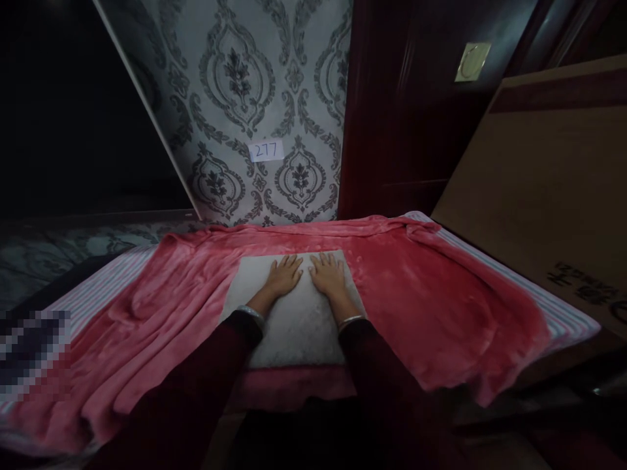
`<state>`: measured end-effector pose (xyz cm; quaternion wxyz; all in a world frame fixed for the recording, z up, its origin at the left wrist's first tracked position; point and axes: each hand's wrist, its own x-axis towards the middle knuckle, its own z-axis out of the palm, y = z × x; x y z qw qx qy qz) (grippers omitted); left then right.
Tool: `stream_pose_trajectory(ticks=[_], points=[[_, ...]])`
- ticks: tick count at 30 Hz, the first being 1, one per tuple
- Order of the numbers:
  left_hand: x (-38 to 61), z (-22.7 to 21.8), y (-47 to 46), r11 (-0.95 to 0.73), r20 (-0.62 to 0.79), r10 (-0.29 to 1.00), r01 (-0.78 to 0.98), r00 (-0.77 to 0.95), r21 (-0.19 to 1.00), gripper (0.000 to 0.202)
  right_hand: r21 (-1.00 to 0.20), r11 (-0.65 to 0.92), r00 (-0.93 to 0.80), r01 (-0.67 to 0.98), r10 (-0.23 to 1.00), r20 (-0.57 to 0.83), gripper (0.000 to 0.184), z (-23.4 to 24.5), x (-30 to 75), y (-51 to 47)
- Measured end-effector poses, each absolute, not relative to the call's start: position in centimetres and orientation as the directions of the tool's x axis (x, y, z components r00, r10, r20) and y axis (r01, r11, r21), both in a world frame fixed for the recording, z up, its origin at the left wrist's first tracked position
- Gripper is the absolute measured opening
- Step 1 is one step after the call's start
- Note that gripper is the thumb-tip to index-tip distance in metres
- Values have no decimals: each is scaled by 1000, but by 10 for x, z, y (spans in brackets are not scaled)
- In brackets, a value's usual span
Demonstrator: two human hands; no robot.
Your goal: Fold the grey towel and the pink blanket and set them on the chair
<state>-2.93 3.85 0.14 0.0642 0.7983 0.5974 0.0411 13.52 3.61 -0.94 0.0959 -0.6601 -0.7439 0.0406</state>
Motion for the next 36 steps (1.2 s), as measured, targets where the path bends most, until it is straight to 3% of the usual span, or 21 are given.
stream_pose_trajectory(ticks=[10,22,36], points=[[-33,-5,40,-199,-4,979,967,202,158,68,-138,129,-111,982,985,132,55,-28,140,42],[-144,1,24,53,-40,998,989,-48,140,63,-138,121,-110,983,990,86,56,-22,138,39],[-149,-6,28,43,29,998,985,-49,169,64,-229,119,-106,966,992,66,56,-14,139,40]])
